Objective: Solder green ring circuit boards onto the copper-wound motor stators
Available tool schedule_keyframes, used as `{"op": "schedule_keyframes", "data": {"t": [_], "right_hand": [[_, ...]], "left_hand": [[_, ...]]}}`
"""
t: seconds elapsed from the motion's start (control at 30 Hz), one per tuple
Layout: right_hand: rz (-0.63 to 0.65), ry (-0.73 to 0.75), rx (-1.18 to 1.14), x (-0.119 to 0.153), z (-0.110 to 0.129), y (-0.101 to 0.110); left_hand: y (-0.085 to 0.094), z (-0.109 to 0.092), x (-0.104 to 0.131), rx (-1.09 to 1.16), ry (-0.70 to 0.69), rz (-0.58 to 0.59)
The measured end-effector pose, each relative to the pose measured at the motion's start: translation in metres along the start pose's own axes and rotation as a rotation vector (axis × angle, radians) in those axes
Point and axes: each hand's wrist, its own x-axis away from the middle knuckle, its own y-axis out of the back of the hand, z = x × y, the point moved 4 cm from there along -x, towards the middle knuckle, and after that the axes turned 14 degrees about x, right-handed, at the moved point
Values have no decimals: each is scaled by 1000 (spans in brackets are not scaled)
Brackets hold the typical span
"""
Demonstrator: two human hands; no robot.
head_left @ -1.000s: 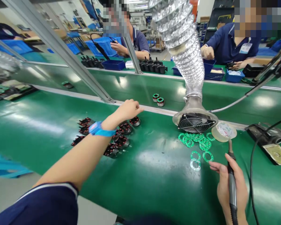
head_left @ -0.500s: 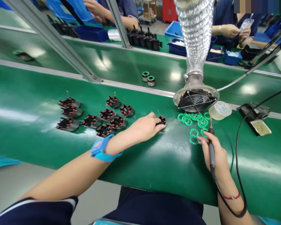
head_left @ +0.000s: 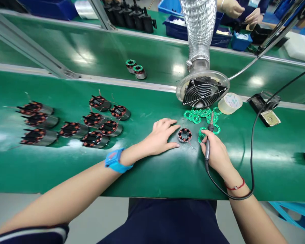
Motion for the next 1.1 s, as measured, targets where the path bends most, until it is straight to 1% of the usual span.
{"op": "schedule_keyframes", "data": {"t": [0.07,0.13,0.2,0.23,0.3,0.37,0.43,0.5,0.53,0.6,0.67,0.73,0.87,1.1], "right_hand": [[-27,14,2,0,5,-4],[-58,26,-18,2,8,-5],[-90,15,-66,5,8,-2],[-98,-3,-97,8,7,2],[-92,-50,-159,13,3,10],[-91,-87,-200,20,0,19],[-151,-105,-217,27,-2,28],[-236,-128,-237,34,-4,35],[-268,-145,-258,37,-5,36],[-301,-189,-320,42,-9,34],[-307,-235,-393,45,-13,30],[-291,-262,-447,46,-16,25],[-221,-283,-464,44,-17,20],[-244,-284,-467,43,-15,24]], "left_hand": [[-8,-10,-11,108,-88,39],[-12,-20,-19,256,-142,48],[-13,-27,-21,374,-138,35],[-12,-30,-20,389,-127,26],[-10,-34,-15,296,-137,31],[-8,-38,-10,94,-193,74],[-8,-41,-6,-86,-256,135],[-9,-43,-4,-158,-288,154],[-10,-43,-3,-142,-288,142],[-10,-41,-2,-37,-264,80],[-10,-39,-2,85,-230,6],[-12,-38,-2,137,-219,-34],[-17,-40,-3,73,-239,-41],[-18,-42,-4,23,-248,-43]]}}
